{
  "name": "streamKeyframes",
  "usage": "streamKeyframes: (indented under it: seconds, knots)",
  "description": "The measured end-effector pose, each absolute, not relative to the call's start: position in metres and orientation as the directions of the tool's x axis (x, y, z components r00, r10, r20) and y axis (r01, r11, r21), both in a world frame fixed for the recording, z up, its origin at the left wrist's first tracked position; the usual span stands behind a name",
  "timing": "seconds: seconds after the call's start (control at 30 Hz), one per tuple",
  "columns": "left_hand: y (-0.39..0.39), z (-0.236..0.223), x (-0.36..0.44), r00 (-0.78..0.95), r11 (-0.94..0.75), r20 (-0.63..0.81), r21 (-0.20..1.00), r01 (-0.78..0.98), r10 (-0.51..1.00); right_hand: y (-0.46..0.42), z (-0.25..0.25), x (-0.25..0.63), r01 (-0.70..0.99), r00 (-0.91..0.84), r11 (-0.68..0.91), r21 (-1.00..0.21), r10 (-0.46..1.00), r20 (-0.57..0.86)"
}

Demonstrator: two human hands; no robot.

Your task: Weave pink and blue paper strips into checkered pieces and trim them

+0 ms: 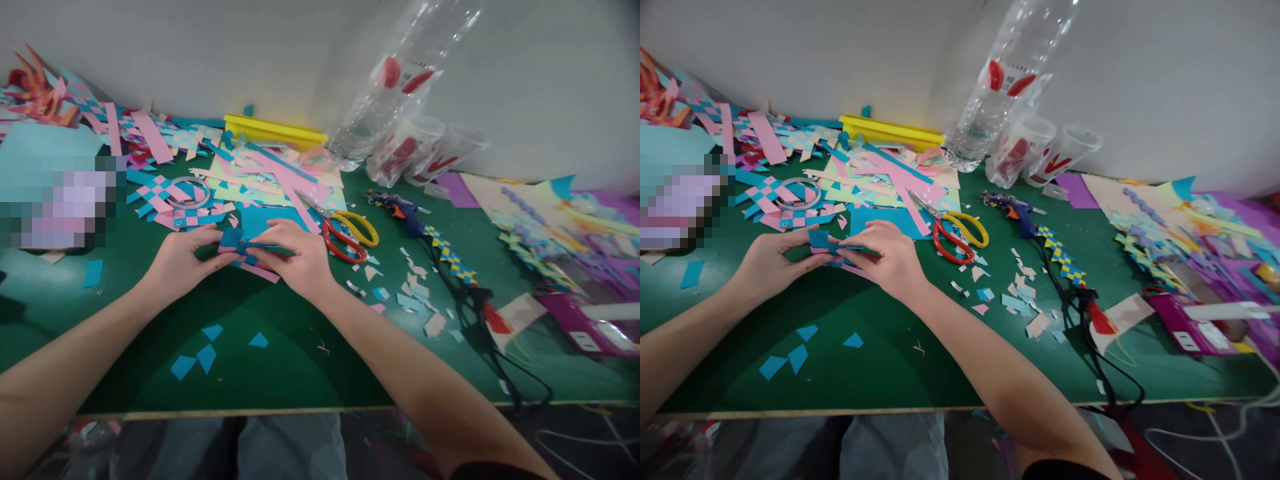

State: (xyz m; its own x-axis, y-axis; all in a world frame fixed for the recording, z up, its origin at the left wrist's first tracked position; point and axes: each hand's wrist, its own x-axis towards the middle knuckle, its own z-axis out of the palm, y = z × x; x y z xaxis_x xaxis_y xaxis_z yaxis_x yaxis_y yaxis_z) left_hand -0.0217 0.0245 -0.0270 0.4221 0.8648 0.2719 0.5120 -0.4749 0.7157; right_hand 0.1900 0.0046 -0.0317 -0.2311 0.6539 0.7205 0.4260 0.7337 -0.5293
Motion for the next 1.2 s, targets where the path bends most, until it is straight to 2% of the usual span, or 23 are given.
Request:
streamKeyframes:
  seconds: [0.2, 0.4, 0.5, 0.67, 0.87, 1.2]
  knots:
    - [0.021, -0.023, -0.021, 0.358, -0.465, 0.312, 0.721, 0.514, 0.88, 0.003, -0.032, 0.19, 0.486, -0.191, 0.66, -0.572, 0.719, 0.668]
    - [0.023, -0.019, -0.022, 0.31, -0.409, 0.276, 0.716, 0.565, 0.91, 0.001, -0.026, 0.19, 0.436, -0.048, 0.453, -0.777, 0.874, 0.483]
    - [0.025, -0.017, -0.025, 0.293, -0.392, 0.264, 0.694, 0.604, 0.919, 0.006, -0.028, 0.193, 0.38, -0.034, 0.383, -0.842, 0.915, 0.402]
    - [0.026, -0.016, -0.026, 0.279, -0.369, 0.245, 0.686, 0.627, 0.929, 0.015, -0.036, 0.198, 0.373, -0.094, 0.386, -0.844, 0.92, 0.38]
    - [0.025, -0.016, -0.026, 0.284, -0.424, 0.316, 0.683, 0.594, 0.905, 0.017, -0.043, 0.2, 0.398, -0.143, 0.428, -0.812, 0.903, 0.405]
    - [0.025, -0.016, -0.027, 0.301, -0.406, 0.273, 0.634, 0.658, 0.914, 0.023, -0.054, 0.201, 0.366, -0.165, 0.408, -0.836, 0.913, 0.373]
